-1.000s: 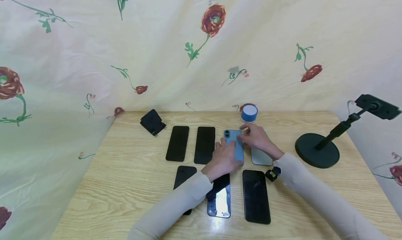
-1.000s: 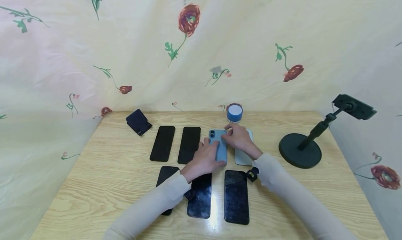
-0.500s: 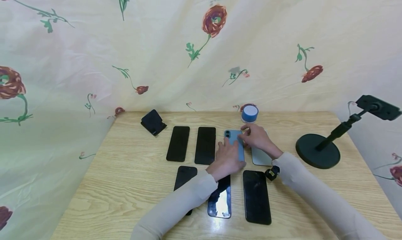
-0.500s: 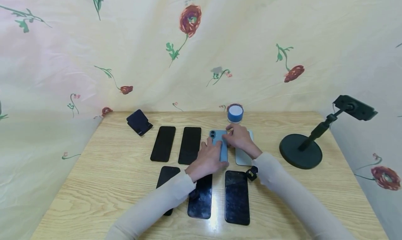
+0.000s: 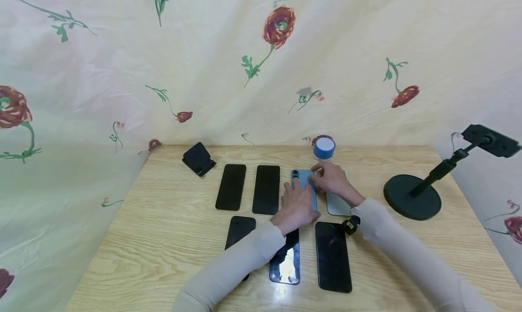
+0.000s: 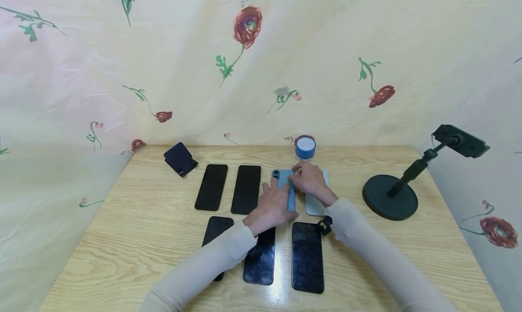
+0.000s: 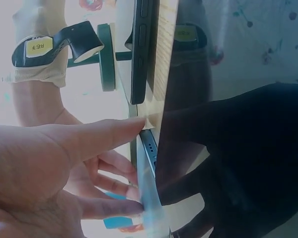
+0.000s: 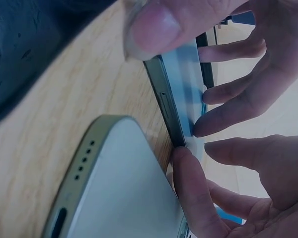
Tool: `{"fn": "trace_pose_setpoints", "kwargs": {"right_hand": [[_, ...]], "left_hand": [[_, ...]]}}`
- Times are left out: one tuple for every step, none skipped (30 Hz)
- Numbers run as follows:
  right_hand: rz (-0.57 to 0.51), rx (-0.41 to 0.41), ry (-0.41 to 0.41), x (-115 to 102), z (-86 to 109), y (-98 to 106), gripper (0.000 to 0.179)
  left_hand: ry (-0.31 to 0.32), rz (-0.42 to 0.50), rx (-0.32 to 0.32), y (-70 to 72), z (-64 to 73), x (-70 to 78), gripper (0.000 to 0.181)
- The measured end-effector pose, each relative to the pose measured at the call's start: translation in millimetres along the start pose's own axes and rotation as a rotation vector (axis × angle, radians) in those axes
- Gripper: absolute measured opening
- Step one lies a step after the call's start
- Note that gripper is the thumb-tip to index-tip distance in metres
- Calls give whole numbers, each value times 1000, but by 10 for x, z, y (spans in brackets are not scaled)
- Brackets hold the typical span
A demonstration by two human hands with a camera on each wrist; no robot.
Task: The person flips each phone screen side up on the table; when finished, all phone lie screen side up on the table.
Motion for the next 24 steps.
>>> {"fn": "trace_pose_setpoints", "kwargs": {"right_hand": [[-4, -1, -1, -4, -1, -2, 48], [-7, -2, -2, -10, -1, -3, 48], [-9, -4, -3, -15, -2, -5, 48], [-11, -6, -3, -19, -2, -7, 48], [-13, -8, -3, -24, -1, -9, 48], [-14, -10, -4, -28, -1, -11, 49], [-13, -11, -5, -32, -1, -15, 49], [-11, -12, -6, -35, 0, -18, 49], [-9, -12, -8, -37, -1, -21, 49], [-8, -11, -10, -39, -1, -24, 49], [-7, -12, -12, -40, -2, -27, 49], [-6, -12, -14, -41, -3, -30, 49], [-6, -11, -15, -41, -5, -31, 49], [-5, -11, -16, -43, -7, -32, 49], [-4, -10, -15, -44, -8, -33, 49], [-3, -11, -16, -46, -10, -33, 49], [-2, -11, -15, -48, -11, -32, 49], [-2, -11, -15, -49, -13, -31, 49], [-2, -12, -15, -50, -15, -31, 49], [-1, -12, -16, -51, -16, -29, 49], [-2, -12, -18, -50, -19, -29, 49], [-3, -12, -18, -48, -21, -29, 49], [-3, -13, -19, -47, -24, -29, 49], [-2, -13, -20, -46, -26, -30, 48]], "left_hand": [[-1, 0, 3, 2, 3, -4, 79], [-2, -2, 5, 4, 4, -10, 78], [-3, -5, 6, 5, 5, -14, 78], [-3, -10, 6, 8, 7, -19, 78], [-5, -13, 7, 10, 7, -24, 77], [-7, -15, 6, 11, 8, -28, 77], [-8, -20, 6, 13, 9, -32, 77], [-9, -21, 4, 14, 8, -35, 77], [-11, -23, 2, 14, 7, -38, 77], [-14, -25, 1, 14, 5, -40, 77], [-17, -24, 0, 14, 2, -43, 77], [-18, -22, -1, 13, -1, -45, 77], [-21, -23, -3, 14, -5, -46, 77], [-25, -23, -3, 16, -8, -48, 77], [-28, -22, -4, 16, -11, -49, 77], [-31, -21, -5, 17, -14, -49, 76], [-33, -20, -5, 18, -17, -50, 76], [-35, -20, -5, 17, -20, -49, 76], [-37, -18, -5, 16, -22, -49, 76], [-36, -15, -5, 13, -24, -48, 76], [-34, -11, -6, 9, -25, -46, 76], [-32, -10, -5, 6, -26, -44, 77], [-30, -10, -4, 4, -27, -42, 77], [-27, -7, -4, 3, -26, -40, 78]]}}
Point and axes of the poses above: each hand's wrist, its own z-axis away from the middle knuckle, its own y-axis out of the back of the hand, x = y × z, the point moved 1 cm from there along -z, towards the middle knuckle, and after that the axes turned 2 degrees about z, right-handed, at the moved point
